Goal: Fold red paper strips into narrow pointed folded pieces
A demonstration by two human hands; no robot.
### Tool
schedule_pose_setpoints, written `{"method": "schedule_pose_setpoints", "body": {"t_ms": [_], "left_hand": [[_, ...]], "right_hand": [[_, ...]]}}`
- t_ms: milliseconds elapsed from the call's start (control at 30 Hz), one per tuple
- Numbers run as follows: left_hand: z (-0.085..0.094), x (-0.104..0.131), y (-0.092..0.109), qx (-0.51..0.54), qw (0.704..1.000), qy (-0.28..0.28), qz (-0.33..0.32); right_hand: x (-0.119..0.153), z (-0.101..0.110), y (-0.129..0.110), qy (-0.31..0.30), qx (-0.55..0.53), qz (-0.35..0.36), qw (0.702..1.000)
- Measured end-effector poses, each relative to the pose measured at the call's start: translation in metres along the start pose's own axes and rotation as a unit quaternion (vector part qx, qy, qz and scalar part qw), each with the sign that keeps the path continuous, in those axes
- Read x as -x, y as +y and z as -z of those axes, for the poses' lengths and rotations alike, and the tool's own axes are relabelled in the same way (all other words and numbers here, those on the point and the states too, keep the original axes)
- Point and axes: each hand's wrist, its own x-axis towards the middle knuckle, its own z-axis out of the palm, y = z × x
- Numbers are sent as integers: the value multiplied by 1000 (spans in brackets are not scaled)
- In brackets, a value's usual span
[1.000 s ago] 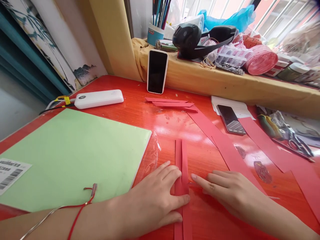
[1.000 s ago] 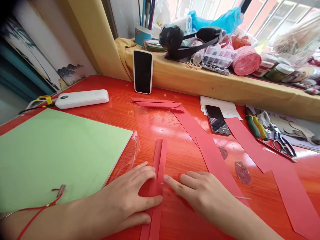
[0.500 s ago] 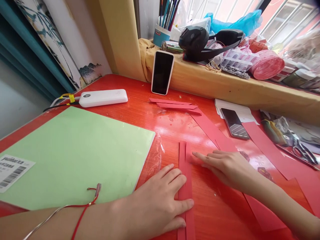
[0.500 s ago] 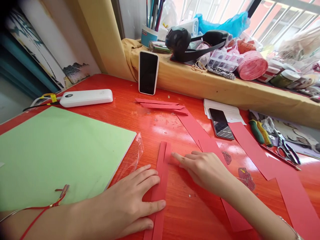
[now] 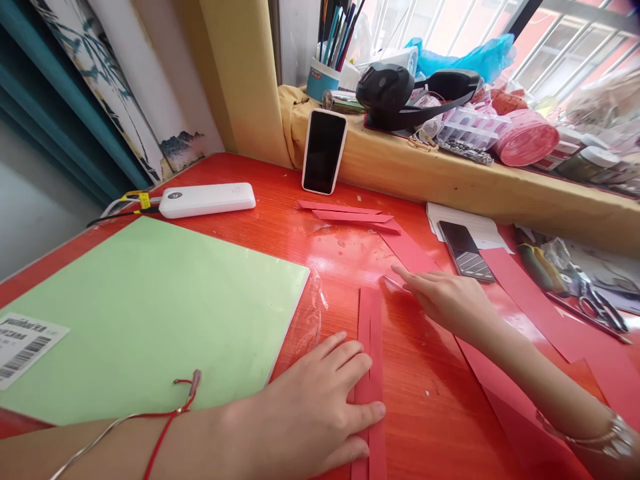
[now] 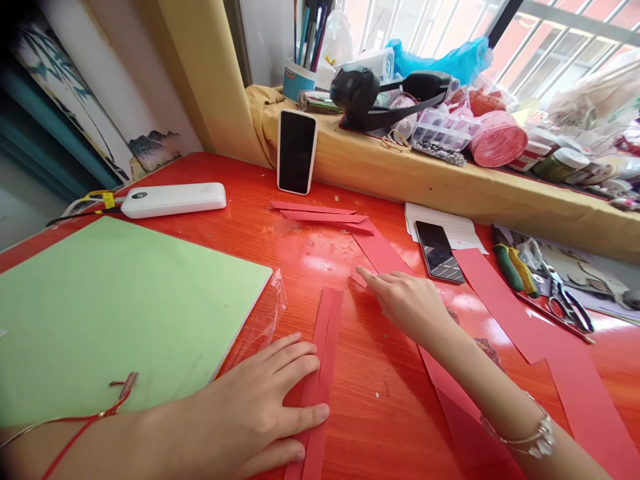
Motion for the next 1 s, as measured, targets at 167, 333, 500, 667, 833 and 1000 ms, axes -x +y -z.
{"method": "schedule_pose_setpoints", "body": {"t_ms": [167,333,500,667,833,1000], "left_hand": [[4,1,-3,93,995,-25,2],[8,1,-2,148,987,-55,21],[15,1,11,37,995,-68,62],[23,-3,21,36,989,-116,80],[23,3,24,69,988,-108,86],[18,7,25,59,990,-78,97]], "right_hand": [[34,13,4,53,80,-24,995],[83,7,8,-16,145,-47,988],[96,17,-20,18,98,-36,994],[81,37,-86,61,-68,111,990],[80,40,-109,-1,-245,100,964],[89,42,-89,-53,-334,33,940]]}}
